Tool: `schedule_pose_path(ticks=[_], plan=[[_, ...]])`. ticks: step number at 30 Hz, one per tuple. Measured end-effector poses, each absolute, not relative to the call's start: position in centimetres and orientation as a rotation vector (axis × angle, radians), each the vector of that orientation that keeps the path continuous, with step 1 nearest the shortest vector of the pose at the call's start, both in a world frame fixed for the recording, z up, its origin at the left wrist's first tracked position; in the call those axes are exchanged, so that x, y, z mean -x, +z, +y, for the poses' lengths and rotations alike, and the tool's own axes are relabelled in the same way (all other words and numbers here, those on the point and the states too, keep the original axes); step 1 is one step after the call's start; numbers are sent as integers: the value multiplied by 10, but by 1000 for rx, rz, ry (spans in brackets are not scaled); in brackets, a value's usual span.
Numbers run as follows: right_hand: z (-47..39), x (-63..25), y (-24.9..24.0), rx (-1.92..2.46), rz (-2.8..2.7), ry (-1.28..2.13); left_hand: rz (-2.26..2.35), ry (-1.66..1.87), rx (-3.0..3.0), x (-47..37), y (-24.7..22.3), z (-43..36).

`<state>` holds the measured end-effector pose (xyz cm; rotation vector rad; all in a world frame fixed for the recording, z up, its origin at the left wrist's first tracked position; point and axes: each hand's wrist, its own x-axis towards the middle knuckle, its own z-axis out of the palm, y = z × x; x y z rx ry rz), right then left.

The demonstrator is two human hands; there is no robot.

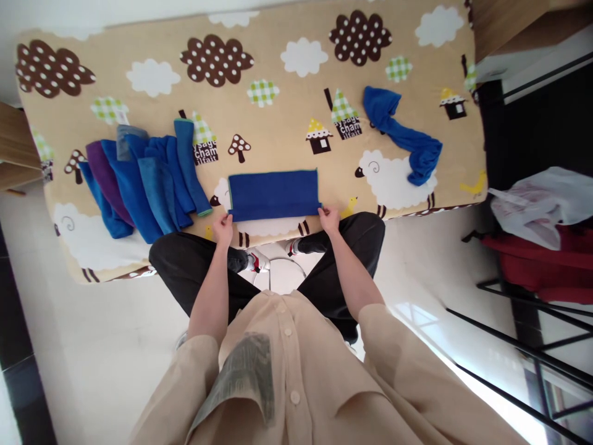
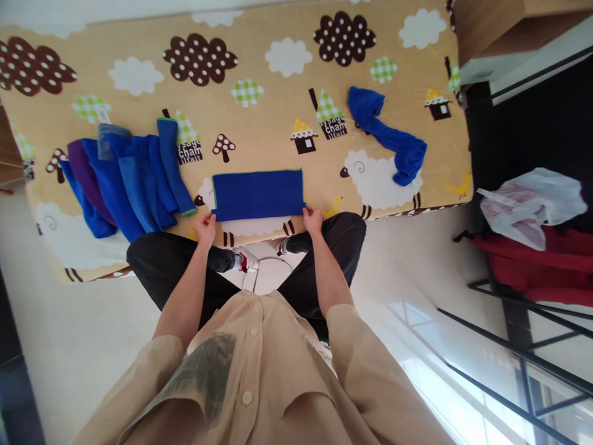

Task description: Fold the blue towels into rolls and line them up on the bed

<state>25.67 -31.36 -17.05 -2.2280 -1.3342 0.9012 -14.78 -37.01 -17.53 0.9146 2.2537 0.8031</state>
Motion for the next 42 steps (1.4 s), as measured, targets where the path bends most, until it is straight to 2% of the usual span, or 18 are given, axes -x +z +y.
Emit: schedule_pose_path(ticks=[12, 19, 23, 26, 36, 42], plan=[[-318, -250, -163, 2279, -1366, 840, 2221, 855, -955, 145, -183, -367], [-325, -245, -154, 2103, -1614, 515, 2274, 894, -1341, 136, -165, -374], [-332, -239, -152, 1866, -1956, 581, 1935, 741, -1682, 129, -159, -374], [-336, -238, -153, 1849, -2094, 665, 1814, 587, -1769, 127, -162, -376], [-322, -242, -155, 1942, -2178, 645, 1810, 355, -1830, 136, -164, -367], [-307, -250, -151, 1790, -2266, 694, 1801, 402, -1802, 147, -165, -352]])
